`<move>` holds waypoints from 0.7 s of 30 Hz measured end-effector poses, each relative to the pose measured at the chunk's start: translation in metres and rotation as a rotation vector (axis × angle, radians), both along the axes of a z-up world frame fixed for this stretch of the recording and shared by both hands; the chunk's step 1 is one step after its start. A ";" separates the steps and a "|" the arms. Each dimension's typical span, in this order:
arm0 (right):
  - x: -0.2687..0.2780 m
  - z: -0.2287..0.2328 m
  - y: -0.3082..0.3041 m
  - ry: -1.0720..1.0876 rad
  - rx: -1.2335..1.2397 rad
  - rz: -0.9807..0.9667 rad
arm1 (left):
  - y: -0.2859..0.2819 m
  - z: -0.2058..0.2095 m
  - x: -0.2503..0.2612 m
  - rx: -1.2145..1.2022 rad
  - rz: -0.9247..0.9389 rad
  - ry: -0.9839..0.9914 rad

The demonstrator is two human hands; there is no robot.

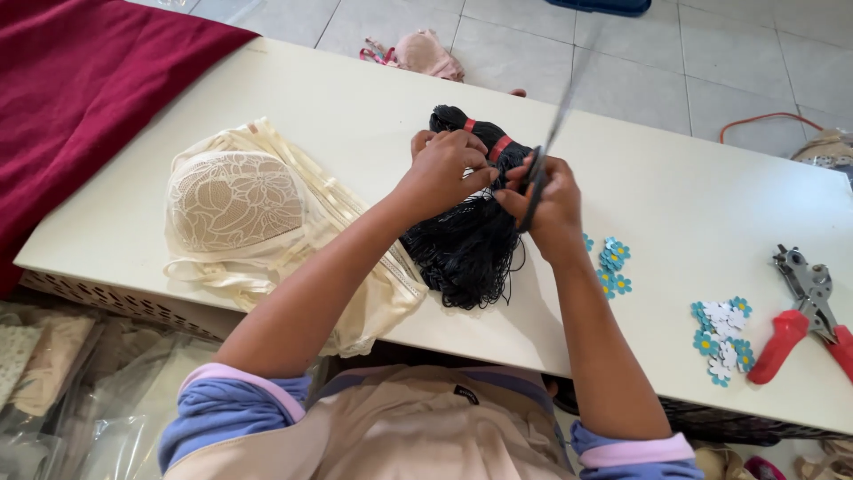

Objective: The person cuts black thread with scissors and sews small blue flower decorations onto a pink bra. They then switch to a beige bra, cut more thread, and sew another flower onto it.

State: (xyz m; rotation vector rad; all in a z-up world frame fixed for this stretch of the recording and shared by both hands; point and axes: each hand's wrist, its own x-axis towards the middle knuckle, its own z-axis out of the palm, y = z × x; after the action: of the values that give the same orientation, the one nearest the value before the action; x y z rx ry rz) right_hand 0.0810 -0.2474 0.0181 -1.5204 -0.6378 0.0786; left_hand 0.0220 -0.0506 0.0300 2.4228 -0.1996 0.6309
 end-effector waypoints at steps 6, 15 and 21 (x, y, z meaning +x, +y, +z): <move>0.025 -0.019 0.027 0.092 0.084 0.125 | -0.005 -0.001 -0.005 -0.124 0.065 -0.002; 0.009 -0.001 0.023 0.194 0.218 -0.007 | -0.022 -0.049 -0.012 -0.660 -0.038 0.256; 0.022 -0.012 0.019 0.175 0.290 -0.036 | -0.024 -0.078 -0.010 -0.729 0.008 0.347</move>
State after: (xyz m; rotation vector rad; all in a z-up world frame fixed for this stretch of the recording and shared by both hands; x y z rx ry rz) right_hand 0.1031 -0.2283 0.0060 -1.2286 -0.4596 0.0864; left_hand 0.0122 -0.0750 -0.0479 1.7787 0.1629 0.2134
